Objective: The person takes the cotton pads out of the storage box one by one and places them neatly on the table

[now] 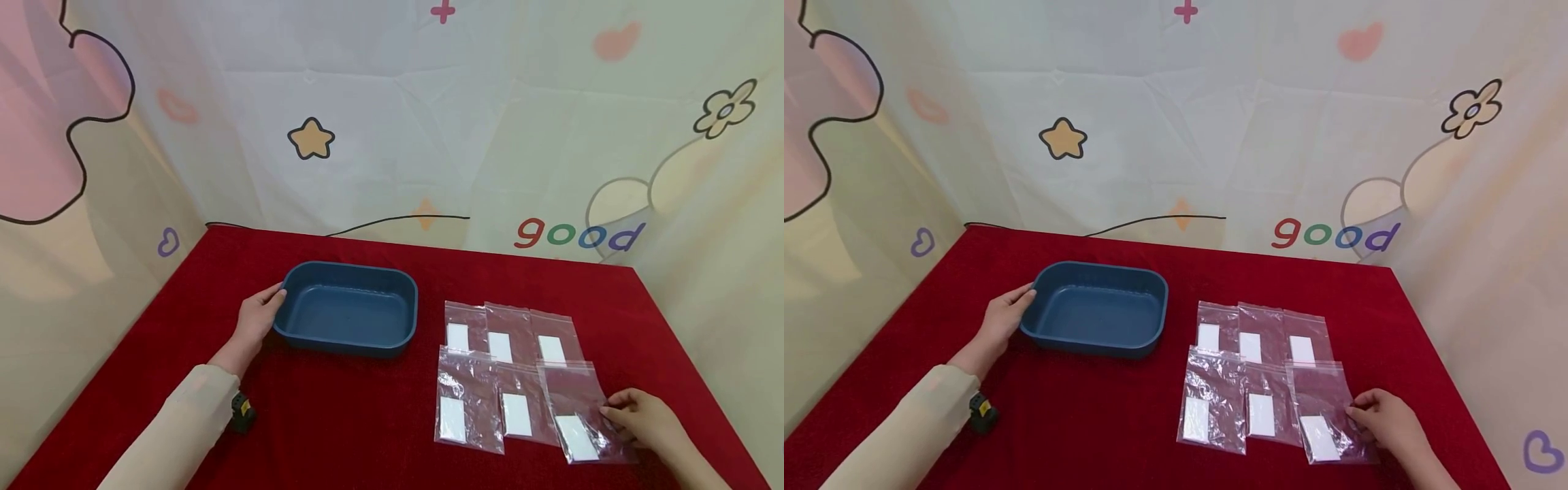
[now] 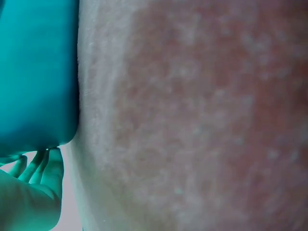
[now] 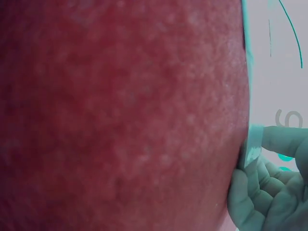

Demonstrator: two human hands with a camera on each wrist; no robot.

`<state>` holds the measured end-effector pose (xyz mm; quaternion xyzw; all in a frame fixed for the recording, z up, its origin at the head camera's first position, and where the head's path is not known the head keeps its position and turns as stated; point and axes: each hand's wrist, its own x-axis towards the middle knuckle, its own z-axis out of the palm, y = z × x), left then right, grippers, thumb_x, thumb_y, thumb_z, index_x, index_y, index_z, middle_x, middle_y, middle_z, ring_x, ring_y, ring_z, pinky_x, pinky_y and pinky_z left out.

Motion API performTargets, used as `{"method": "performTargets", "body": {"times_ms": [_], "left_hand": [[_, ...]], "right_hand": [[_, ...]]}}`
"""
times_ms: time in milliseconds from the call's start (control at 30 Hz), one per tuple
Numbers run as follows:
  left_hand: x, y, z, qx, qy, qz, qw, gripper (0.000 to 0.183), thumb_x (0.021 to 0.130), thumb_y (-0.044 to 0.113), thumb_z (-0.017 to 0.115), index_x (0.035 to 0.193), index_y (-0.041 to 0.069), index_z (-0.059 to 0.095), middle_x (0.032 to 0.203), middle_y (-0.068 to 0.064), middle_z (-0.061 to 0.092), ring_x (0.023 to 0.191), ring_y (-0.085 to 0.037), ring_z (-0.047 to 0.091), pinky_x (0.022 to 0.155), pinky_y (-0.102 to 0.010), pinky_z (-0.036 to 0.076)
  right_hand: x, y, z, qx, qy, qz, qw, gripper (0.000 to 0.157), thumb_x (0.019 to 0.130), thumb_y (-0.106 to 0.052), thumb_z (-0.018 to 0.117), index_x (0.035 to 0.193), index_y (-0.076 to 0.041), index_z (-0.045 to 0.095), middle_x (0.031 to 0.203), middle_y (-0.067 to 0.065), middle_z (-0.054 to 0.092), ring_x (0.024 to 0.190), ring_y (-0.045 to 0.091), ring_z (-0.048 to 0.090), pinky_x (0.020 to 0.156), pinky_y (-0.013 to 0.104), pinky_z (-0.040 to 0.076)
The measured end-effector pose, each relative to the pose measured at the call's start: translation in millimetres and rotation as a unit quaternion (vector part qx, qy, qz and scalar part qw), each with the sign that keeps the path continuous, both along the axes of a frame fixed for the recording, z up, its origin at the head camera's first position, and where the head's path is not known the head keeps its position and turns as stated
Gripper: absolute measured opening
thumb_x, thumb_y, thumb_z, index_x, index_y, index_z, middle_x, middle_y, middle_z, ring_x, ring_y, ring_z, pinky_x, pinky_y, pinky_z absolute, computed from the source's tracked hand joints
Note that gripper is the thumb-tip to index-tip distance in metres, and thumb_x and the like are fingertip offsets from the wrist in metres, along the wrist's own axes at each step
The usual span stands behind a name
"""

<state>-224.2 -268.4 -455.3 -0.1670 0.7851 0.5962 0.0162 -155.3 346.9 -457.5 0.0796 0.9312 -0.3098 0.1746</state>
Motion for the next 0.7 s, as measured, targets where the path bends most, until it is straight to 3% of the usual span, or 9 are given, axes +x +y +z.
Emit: {"method": "performTargets", "body": {"times_ms": [200, 367, 467, 700], "left_hand": [[-2.1, -5, 3.8, -0.028, -0.018, -0.032, 0.9989, 0.055, 0.111, 0.027, 0.043, 0.159, 0.002, 0.033, 0.165, -0.023, 0.034, 0.148, -0.040, 0.040, 0.122, -0.052, 0.039], [-4.7, -7, 7.9, -0.040, -0.026, -0.050, 0.9976, 0.057, 0.111, 0.028, 0.042, 0.159, 0.000, 0.031, 0.164, -0.026, 0.034, 0.147, -0.043, 0.041, 0.120, -0.053, 0.040], [-5.0, -9, 9.8, -0.046, -0.031, -0.059, 0.9967, 0.057, 0.111, 0.028, 0.041, 0.159, 0.000, 0.030, 0.163, -0.027, 0.035, 0.146, -0.043, 0.043, 0.119, -0.053, 0.041], [-4.9, -21, 20.8, -0.114, -0.009, -0.097, 0.9888, 0.057, 0.111, 0.025, 0.044, 0.158, -0.004, 0.032, 0.150, -0.032, 0.050, 0.132, -0.043, 0.057, 0.110, -0.051, 0.051]], "right_hand": [[2.6, -5, 3.6, 0.048, 0.021, 0.018, 0.998, 0.034, 0.095, -0.020, 0.070, 0.103, 0.011, 0.059, 0.076, 0.004, 0.068, 0.066, 0.015, 0.060, 0.059, 0.032, 0.056], [5.4, -8, 6.9, 0.061, 0.003, 0.009, 0.998, 0.033, 0.095, -0.024, 0.070, 0.099, 0.007, 0.058, 0.073, 0.004, 0.061, 0.064, 0.016, 0.057, 0.058, 0.032, 0.057], [5.2, -9, 10.1, 0.083, -0.008, 0.025, 0.996, 0.033, 0.095, -0.027, 0.070, 0.096, 0.004, 0.059, 0.073, 0.003, 0.061, 0.066, 0.016, 0.057, 0.060, 0.031, 0.055], [-5.9, -4, 39.1, 0.130, -0.003, 0.081, 0.988, 0.040, 0.102, -0.033, 0.060, 0.099, 0.006, 0.066, 0.077, 0.004, 0.064, 0.073, 0.017, 0.057, 0.063, 0.032, 0.047]]}}
